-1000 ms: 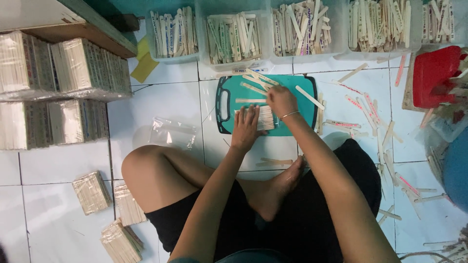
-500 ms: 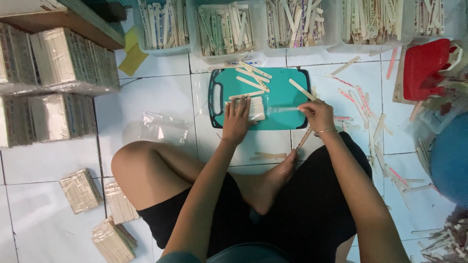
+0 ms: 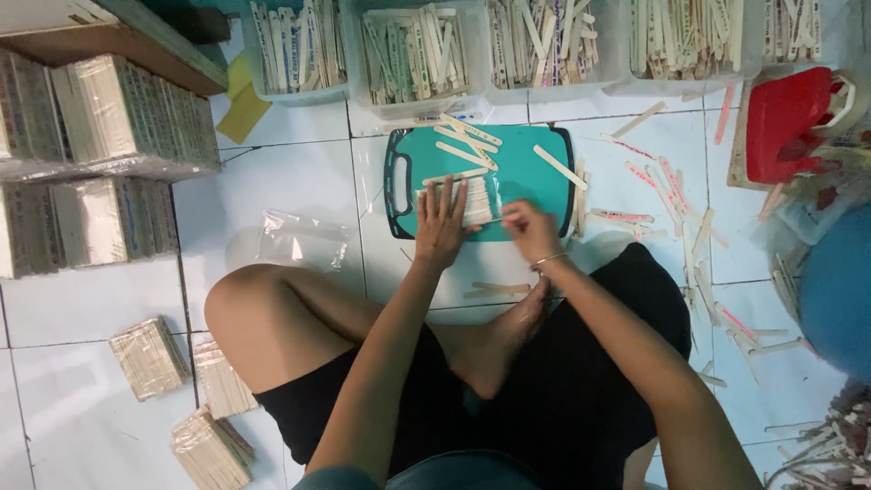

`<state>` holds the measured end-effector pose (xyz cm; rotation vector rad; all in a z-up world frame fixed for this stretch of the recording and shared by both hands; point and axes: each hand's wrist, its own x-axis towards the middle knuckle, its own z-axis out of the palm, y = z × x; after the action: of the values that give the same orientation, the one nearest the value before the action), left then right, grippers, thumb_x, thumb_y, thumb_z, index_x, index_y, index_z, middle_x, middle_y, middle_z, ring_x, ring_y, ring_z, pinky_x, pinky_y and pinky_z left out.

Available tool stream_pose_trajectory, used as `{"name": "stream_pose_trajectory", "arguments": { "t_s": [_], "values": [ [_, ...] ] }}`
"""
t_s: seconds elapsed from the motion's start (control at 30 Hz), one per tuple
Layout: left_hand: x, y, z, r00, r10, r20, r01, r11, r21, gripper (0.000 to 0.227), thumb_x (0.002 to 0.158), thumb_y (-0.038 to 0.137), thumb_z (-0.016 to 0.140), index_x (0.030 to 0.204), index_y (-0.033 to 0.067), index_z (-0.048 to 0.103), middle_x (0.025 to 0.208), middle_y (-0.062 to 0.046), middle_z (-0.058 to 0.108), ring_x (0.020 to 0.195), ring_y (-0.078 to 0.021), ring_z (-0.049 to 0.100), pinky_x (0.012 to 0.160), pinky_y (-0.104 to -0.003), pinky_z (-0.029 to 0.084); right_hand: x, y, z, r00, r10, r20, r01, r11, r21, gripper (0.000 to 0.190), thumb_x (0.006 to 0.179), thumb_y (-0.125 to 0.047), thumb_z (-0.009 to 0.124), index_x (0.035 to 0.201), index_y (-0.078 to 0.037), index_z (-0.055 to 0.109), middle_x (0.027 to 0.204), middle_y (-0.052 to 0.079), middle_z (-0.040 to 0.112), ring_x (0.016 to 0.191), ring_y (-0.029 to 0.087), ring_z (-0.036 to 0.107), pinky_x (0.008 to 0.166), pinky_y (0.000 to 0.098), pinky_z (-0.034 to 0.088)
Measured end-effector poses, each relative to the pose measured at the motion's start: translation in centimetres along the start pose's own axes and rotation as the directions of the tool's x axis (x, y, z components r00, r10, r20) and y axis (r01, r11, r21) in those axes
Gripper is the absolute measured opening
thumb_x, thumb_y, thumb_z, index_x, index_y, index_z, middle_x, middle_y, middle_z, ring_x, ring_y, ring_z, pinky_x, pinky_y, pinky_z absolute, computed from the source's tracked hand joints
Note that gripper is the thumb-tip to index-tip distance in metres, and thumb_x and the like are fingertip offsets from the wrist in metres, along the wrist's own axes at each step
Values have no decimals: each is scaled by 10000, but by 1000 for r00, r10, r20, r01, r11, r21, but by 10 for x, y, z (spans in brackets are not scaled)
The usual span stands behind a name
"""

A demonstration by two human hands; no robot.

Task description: A person sits on the floor and organizes loose wooden sticks into neat, aligned bundles using a green board as a guide.

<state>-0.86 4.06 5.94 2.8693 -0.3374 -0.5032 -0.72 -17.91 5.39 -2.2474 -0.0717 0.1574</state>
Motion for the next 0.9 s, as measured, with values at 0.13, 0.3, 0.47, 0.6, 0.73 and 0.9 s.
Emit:
{"name": "stream_pose_trajectory", "arguments": {
  "t_s": [0.13, 0.3, 0.47, 0.6, 0.73, 0.9],
  "values": [
    [1, 0, 2, 999, -23, -28, 24, 1000, 8, 963, 954, 723, 456, 1662, 196, 70, 1694, -116, 93, 1541, -447, 112, 1273, -575, 116, 20, -20, 14, 991, -49, 121, 67, 987, -149, 296, 923, -184, 696, 1184, -320, 670, 880, -14, 778, 887, 238, 752, 787, 388, 608],
    [-2, 2, 12, 994, -15, -112, 16, 1000, 6, 1007, 881, 706, 603, 1649, 212, 179, 1682, -103, 194, 1526, -466, 191, 1270, -557, 197, 83, -15, 41, 916, -396, 68, 396, 861, -318, 172, 945, -179, 696, 1069, -274, 768, 992, -6, 785, 956, 307, 728, 849, 433, 583],
    [-13, -4, 8, 999, 26, -22, -26, 999, -39, 984, 927, 703, 549, 1665, 226, 105, 1704, -108, 147, 1542, -470, 142, 1259, -576, 167, 123, 4, 69, 825, -513, 236, 559, 681, -472, 112, 868, -82, 746, 946, -136, 807, 902, 121, 776, 867, 385, 711, 759, 491, 600],
    [-14, -8, 14, 993, 36, -115, -38, 999, -14, 1048, 865, 696, 634, 1659, 228, 137, 1686, -101, 208, 1535, -470, 175, 1262, -561, 188, 123, 23, 64, 876, -375, 303, 481, 703, -523, 121, 794, -212, 712, 901, -183, 759, 812, 62, 669, 822, 330, 709, 712, 470, 611],
    [-14, -11, 12, 997, 41, -70, -44, 998, -54, 978, 924, 703, 567, 1659, 226, 132, 1692, -106, 183, 1548, -459, 127, 1270, -573, 123, 108, 52, 38, 931, -307, 198, 364, 816, -449, 171, 827, -215, 726, 997, -229, 741, 874, -11, 713, 917, 274, 716, 815, 444, 598],
    [-15, -11, 2, 998, 49, -42, -53, 994, -94, 965, 935, 701, 548, 1655, 215, 129, 1689, -113, 179, 1552, -454, 102, 1269, -586, 112, 58, 70, -30, 973, -124, 193, 159, 971, -177, 216, 976, -152, 645, 1181, -211, 676, 990, 51, 723, 928, 342, 694, 811, 530, 567]
  ]
}}
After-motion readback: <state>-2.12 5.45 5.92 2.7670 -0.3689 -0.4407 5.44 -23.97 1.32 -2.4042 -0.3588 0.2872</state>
